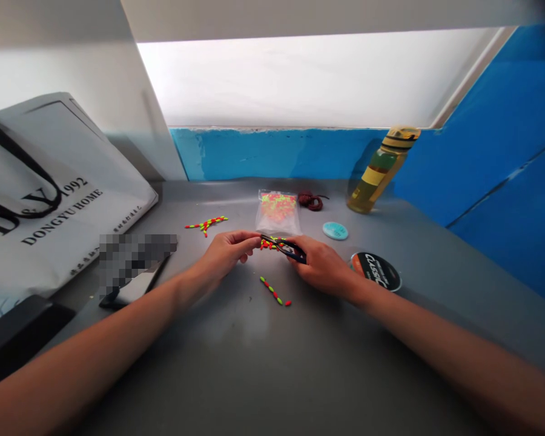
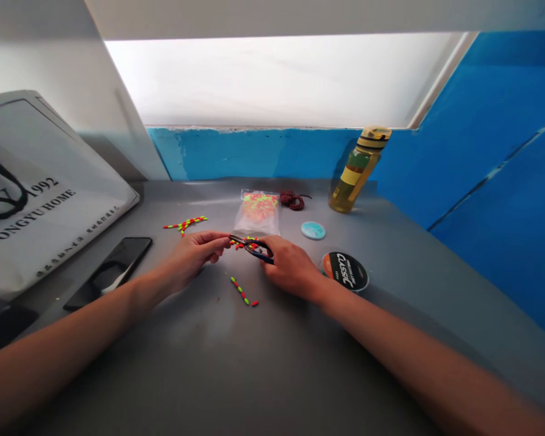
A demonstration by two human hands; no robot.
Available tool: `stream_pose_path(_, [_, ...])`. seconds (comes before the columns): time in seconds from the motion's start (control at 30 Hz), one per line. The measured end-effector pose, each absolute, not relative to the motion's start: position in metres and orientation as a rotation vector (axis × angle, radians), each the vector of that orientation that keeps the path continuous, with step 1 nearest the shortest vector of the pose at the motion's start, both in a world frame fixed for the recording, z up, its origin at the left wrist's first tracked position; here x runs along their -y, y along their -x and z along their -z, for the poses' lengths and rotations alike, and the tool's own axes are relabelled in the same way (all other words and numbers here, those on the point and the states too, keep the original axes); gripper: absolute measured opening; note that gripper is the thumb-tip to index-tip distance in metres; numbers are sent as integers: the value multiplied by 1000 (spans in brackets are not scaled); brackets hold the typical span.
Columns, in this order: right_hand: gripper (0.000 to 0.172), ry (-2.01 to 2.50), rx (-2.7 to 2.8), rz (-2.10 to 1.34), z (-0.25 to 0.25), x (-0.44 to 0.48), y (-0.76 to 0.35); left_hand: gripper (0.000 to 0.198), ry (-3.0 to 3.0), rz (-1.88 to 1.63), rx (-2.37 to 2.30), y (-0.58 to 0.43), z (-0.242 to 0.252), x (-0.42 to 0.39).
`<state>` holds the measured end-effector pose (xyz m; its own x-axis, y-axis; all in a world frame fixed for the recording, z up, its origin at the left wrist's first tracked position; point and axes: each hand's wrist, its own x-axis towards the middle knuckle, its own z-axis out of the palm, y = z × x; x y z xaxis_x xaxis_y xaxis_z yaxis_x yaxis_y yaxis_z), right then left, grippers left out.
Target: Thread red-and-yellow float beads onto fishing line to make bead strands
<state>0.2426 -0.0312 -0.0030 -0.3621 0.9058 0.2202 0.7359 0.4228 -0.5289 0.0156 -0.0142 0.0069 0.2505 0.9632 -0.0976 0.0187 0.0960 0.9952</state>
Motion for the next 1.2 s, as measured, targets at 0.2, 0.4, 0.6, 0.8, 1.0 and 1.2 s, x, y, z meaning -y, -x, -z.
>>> stream_pose_path(0.2, [38,1374,2215,-488,3,32,-241,27,-1285,-961,-1074,-15,-6,13])
stream_pose_path(0.4, [34,1434,2200,-474,1,34,-239,24,-1305,-968,-1090,-14,-4,10])
stream_pose_path(0.6, [34,1445,2210,-463,-1,35,-238,28,-1330,-932,-1101,-14,-1,10])
stream_pose_path(0.8, [32,1538,2266,-436,0,31,-239,32,-1503,-900,-1177,-13,-1,12])
stream_pose_path(1.0, [31,1506,2270,-489,-1,25,-240,34,-1795,-885,-1297,-15,-6,10])
stream_pose_path(1.2, [21,1465,2211,-591,-4,21,-241,32,-1763,-837,-1180,-18,-6,9])
